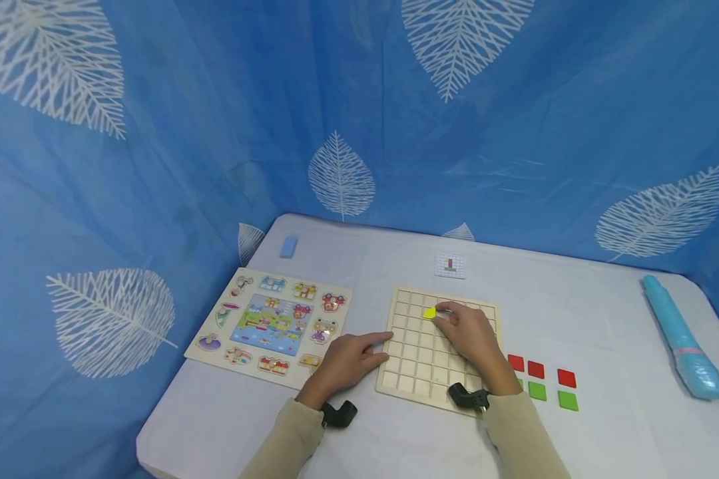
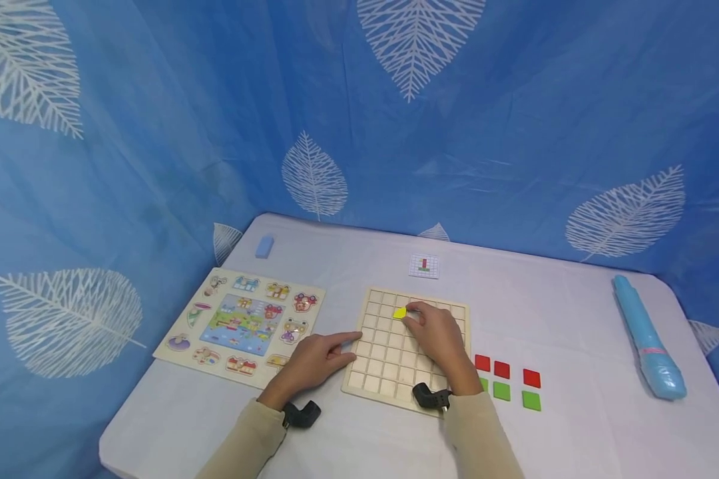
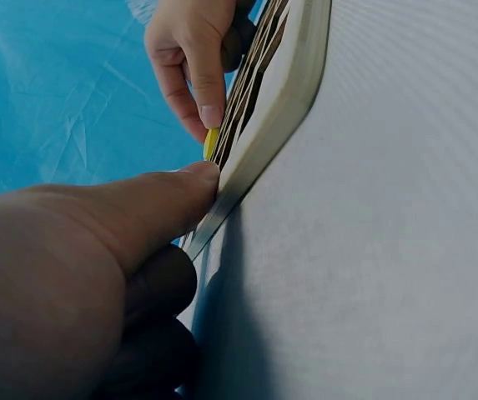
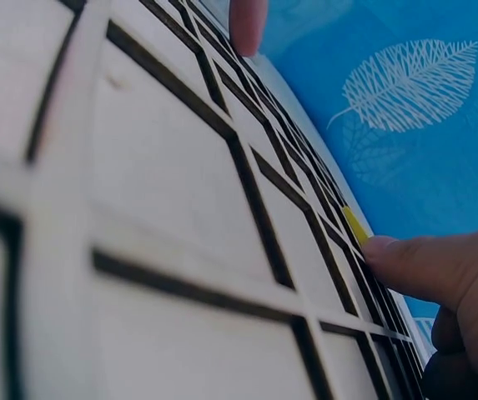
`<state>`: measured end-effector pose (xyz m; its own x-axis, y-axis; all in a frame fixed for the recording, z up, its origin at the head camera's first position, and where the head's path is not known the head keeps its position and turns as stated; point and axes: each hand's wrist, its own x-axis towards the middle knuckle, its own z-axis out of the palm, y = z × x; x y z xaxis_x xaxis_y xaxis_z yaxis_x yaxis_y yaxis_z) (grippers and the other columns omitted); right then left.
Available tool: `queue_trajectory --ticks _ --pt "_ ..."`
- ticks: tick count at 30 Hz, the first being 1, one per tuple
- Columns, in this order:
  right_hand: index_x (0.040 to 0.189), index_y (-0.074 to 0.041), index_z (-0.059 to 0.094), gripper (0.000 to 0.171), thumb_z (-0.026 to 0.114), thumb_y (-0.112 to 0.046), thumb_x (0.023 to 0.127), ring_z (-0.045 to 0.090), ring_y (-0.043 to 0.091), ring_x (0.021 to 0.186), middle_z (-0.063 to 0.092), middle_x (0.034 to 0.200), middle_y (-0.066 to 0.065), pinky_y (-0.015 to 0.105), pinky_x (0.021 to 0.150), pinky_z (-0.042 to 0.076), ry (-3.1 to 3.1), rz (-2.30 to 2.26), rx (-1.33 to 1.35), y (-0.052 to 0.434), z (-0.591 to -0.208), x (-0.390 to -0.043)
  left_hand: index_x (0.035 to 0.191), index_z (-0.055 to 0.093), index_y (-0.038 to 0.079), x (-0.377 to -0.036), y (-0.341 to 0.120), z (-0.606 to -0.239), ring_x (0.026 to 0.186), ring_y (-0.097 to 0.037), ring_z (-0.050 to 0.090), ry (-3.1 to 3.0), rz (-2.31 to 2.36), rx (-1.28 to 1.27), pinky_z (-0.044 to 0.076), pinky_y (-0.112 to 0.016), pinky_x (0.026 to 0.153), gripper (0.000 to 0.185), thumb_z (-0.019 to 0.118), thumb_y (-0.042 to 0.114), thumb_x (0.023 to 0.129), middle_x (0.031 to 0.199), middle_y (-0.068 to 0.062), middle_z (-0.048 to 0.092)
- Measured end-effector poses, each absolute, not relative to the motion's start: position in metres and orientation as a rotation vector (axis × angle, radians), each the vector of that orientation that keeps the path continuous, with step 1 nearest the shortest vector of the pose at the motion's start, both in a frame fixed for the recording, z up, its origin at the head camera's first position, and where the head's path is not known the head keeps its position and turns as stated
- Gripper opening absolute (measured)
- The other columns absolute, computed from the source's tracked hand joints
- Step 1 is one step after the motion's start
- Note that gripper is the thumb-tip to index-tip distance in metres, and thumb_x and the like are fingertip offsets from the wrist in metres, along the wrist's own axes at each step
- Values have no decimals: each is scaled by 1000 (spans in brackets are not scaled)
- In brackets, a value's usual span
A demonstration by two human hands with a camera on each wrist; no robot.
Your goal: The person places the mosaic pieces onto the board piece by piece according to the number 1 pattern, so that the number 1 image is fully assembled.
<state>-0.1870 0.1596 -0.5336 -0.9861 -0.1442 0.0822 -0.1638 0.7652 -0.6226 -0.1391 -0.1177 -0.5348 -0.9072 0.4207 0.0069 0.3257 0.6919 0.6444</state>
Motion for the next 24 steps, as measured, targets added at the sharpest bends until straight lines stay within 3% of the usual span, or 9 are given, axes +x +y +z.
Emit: queue_trajectory --ticks 24 --pt "122 -12 74 34 76 -31 94 41 15 52 49 61 -2 32 52 35 -2937 1102 185 161 -533 -186 137 68 26 -137 -116 -533 51 -2 37 2763 1019 583 31 -23 53 40 70 35 98 58 14 45"
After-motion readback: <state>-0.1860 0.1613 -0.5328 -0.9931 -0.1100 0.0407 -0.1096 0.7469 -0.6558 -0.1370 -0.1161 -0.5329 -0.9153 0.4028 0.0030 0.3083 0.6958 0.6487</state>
